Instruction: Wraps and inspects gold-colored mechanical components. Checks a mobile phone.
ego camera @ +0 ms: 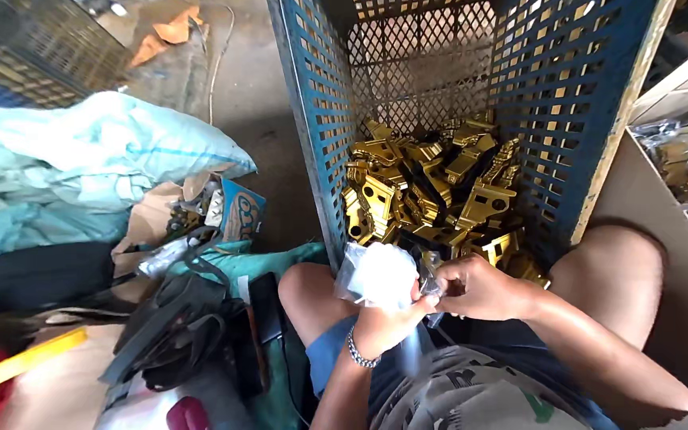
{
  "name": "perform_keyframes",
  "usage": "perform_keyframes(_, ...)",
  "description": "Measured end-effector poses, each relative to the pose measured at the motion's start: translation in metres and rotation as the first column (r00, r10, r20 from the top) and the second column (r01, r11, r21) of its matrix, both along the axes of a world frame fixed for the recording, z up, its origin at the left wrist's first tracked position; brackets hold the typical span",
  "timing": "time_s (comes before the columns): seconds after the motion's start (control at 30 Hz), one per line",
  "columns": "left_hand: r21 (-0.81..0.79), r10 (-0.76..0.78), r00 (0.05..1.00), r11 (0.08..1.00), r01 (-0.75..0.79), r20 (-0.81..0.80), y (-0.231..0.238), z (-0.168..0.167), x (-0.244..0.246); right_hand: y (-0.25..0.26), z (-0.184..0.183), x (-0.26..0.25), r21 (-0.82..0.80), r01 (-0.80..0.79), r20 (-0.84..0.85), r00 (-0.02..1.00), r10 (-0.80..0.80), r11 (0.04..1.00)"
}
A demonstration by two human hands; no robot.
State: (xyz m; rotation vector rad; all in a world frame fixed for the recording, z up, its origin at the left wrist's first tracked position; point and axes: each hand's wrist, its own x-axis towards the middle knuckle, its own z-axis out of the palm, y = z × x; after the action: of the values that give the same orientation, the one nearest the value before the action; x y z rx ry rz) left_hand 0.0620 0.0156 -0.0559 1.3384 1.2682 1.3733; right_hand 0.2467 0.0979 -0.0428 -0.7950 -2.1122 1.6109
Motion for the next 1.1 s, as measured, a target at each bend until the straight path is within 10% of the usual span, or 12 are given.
perform_keyframes(0.17, 0.216, 0.392, 0.790, 0.920, -0.328, -0.471, 0.000, -0.025, -0.014, 0.025, 0.013, 0.012, -0.044, 0.181, 0.049, 0.983, -0.179, 0.983)
perform_keyframes(0.3, 0.108, 0.244, 0.966, 0.966, -0.235, -0.082, 0.004, 0.006, 0.000, 0.010, 0.013, 0.000, 0.024, 0.095, 0.009, 0.995, -0.095, 0.995)
perform_keyframes(0.4, 0.179, 0.300, 0.941, 0.945, -0.272, -0.155, 0.016, 0.006, 0.007, 0.015, 0.014, 0.000, 0.084, 0.051, -0.041, 0.998, -0.048, 0.995)
perform_keyframes(0.5, 0.151, 0.456, 0.851, 0.890, -0.431, -0.260, 0.021, 0.002, -0.010, 0.053, 0.010, 0.024, 0.285, 0.121, 0.329, 0.919, -0.216, 0.951)
perform_keyframes(0.67, 0.087, 0.531, 0.847, 0.843, -0.531, 0.026, 0.024, -0.005, -0.009, 0.082, -0.029, -0.001, 0.138, -0.138, 0.877, 0.477, -0.056, 0.981)
perform_keyframes(0.83, 0.092, 0.568, 0.823, 0.820, -0.565, -0.011, 0.020, -0.012, -0.013, 0.058, -0.035, 0.027, 0.231, 0.295, 0.314, 0.879, -0.358, 0.927)
perform_keyframes(0.93, 0.030, 0.561, 0.826, 0.828, -0.560, -0.046, 0.019, -0.016, -0.012, 0.047, -0.013, 0.053, -0.130, 0.571, -0.245, 0.774, -0.584, 0.811)
perform_keyframes(1.1, -0.013, 0.495, 0.866, 0.869, -0.495, 0.064, 0.027, -0.007, 0.012, 0.015, 0.035, 0.058, -0.276, 0.119, -0.379, 0.898, -0.221, 0.954)
